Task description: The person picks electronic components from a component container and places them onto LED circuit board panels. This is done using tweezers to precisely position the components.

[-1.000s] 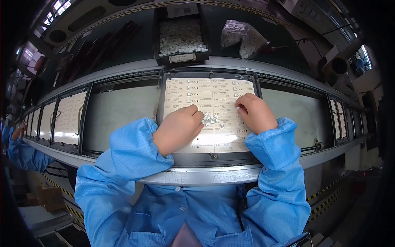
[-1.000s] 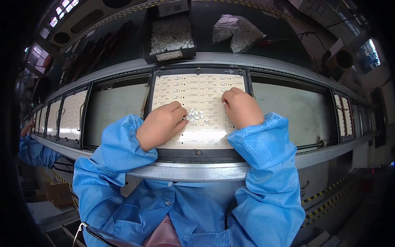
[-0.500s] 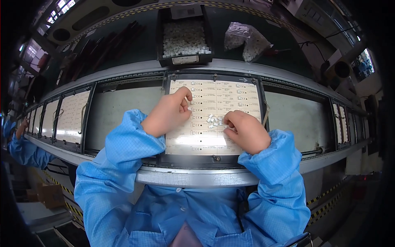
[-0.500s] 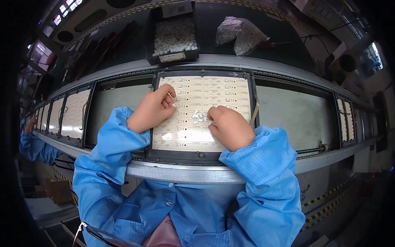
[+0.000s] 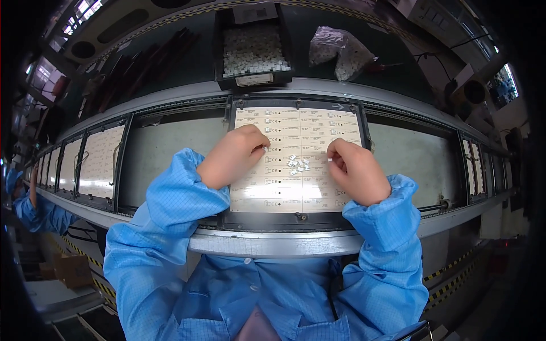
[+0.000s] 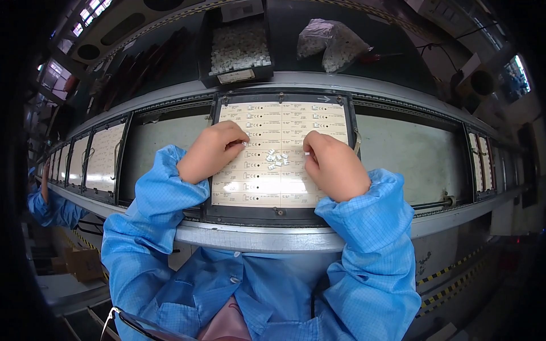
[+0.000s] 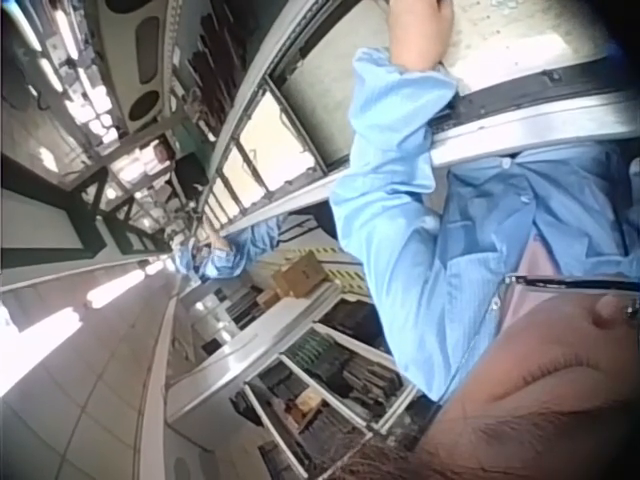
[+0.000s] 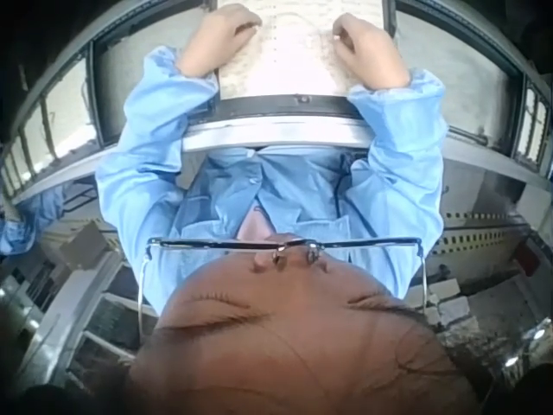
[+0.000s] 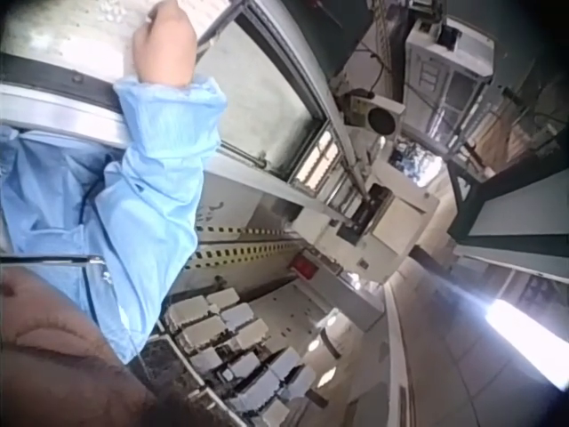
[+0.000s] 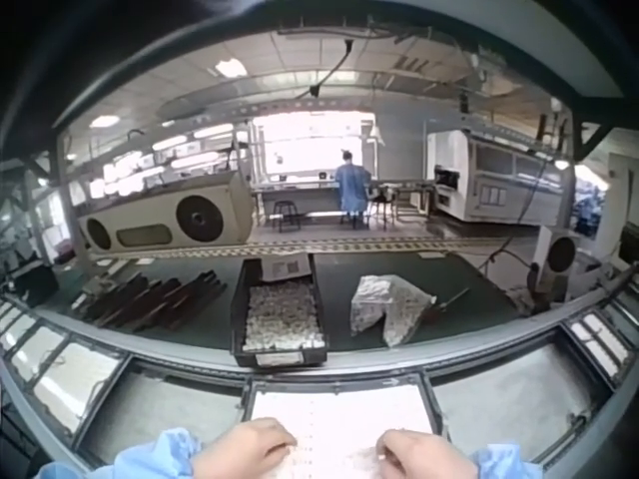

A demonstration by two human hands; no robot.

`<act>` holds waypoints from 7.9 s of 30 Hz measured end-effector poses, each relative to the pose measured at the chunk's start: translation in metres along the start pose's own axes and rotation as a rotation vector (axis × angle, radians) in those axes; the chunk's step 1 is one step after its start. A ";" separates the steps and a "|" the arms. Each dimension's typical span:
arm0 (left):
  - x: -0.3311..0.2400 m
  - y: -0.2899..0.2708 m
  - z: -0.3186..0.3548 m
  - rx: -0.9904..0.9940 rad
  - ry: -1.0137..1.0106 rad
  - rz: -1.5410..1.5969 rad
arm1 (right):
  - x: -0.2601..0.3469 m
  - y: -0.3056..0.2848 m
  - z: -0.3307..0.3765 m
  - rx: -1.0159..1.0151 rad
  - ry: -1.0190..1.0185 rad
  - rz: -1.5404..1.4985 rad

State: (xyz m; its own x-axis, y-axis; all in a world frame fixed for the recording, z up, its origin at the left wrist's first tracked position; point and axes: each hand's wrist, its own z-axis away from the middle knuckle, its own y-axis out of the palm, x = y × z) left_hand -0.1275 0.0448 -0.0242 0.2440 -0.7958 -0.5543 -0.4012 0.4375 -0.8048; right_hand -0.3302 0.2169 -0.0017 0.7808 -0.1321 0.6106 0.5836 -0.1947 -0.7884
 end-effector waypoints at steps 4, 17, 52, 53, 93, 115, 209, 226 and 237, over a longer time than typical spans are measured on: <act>-0.003 0.000 -0.001 0.040 -0.021 -0.009 | -0.001 -0.005 0.001 -0.060 -0.014 -0.037; -0.010 0.004 -0.008 0.037 0.119 -0.124 | -0.028 -0.008 0.012 -0.029 0.151 -0.027; -0.033 0.017 0.000 0.240 0.425 -0.101 | -0.006 0.025 0.012 -0.103 -0.305 0.131; -0.033 0.016 0.000 0.211 0.389 -0.072 | -0.007 0.027 0.011 -0.099 -0.302 0.160; -0.020 0.016 0.000 -0.014 0.162 -0.041 | -0.011 -0.009 0.025 -0.091 0.035 -0.193; -0.054 0.021 -0.008 0.012 0.168 -0.127 | -0.035 -0.017 0.032 -0.091 0.226 -0.087; -0.064 0.033 0.003 0.048 0.179 -0.258 | -0.049 -0.033 0.046 -0.114 0.038 -0.188; -0.062 0.057 -0.040 0.076 0.257 -0.022 | -0.062 -0.029 0.060 -0.077 -0.153 -0.005; -0.072 0.019 -0.009 0.178 0.162 -0.078 | -0.060 -0.025 0.058 -0.082 -0.224 0.056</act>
State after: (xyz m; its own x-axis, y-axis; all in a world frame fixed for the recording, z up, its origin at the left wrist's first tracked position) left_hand -0.1605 0.1068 0.0017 0.1177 -0.8804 -0.4594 -0.2212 0.4278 -0.8764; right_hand -0.3784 0.2864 -0.0227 0.8465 0.0718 0.5275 0.5254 -0.2724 -0.8061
